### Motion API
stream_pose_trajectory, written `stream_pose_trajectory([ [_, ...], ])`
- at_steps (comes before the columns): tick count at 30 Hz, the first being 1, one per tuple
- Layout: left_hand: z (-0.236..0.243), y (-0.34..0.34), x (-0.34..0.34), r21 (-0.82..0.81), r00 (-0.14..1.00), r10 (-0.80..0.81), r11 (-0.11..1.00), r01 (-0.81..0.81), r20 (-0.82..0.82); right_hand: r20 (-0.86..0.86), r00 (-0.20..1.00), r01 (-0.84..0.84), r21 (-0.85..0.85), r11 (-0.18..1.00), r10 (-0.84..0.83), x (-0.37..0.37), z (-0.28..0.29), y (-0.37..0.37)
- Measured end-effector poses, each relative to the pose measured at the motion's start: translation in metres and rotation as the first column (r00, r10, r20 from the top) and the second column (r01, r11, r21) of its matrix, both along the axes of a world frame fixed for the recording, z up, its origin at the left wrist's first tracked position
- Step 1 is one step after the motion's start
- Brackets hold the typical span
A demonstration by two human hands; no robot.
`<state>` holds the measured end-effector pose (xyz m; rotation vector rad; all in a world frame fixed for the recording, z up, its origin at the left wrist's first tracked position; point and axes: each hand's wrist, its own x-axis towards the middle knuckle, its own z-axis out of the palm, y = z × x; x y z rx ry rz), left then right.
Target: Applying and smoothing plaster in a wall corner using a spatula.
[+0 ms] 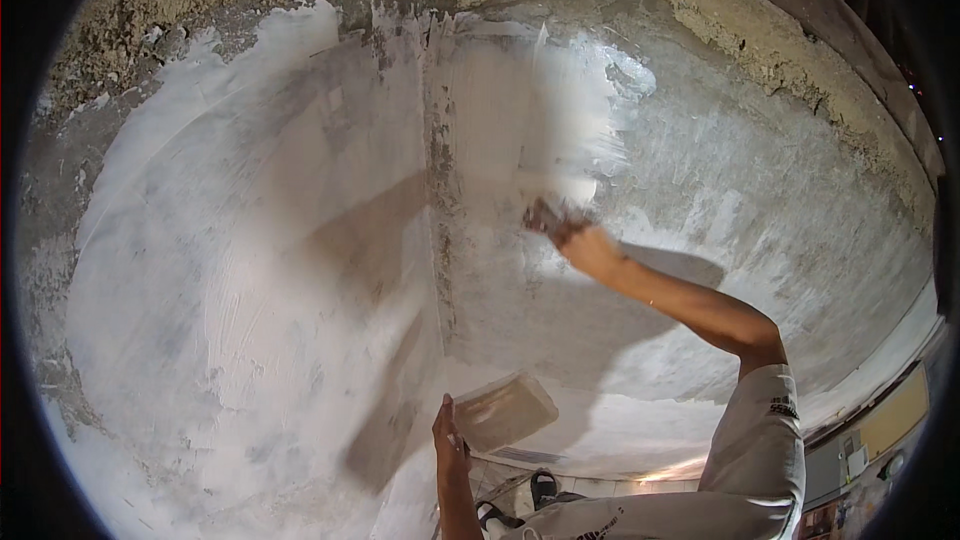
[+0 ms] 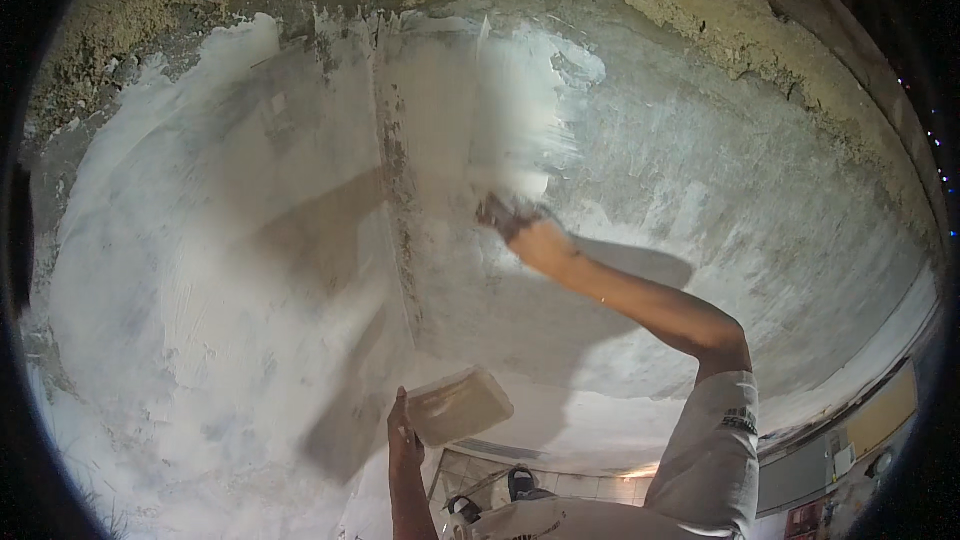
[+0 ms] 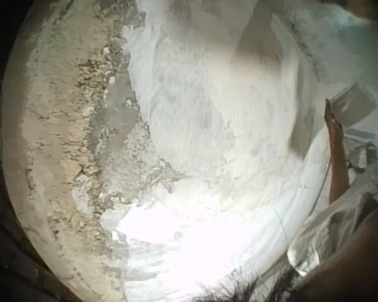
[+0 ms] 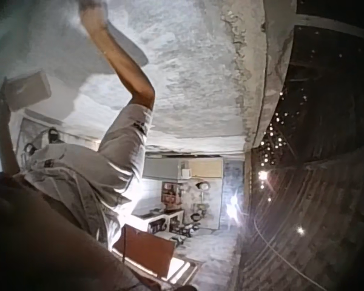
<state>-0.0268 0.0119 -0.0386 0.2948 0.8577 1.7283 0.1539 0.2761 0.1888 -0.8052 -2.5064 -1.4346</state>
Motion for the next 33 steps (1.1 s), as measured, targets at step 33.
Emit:
stream_pose_trajectory([
  [33,-0.009,0.003,-0.007,-0.053,0.998,0.051,0.997,-0.052,-0.022,-0.56,0.727,-0.558,-0.142,0.818,0.398,0.017,0.083,-0.049],
])
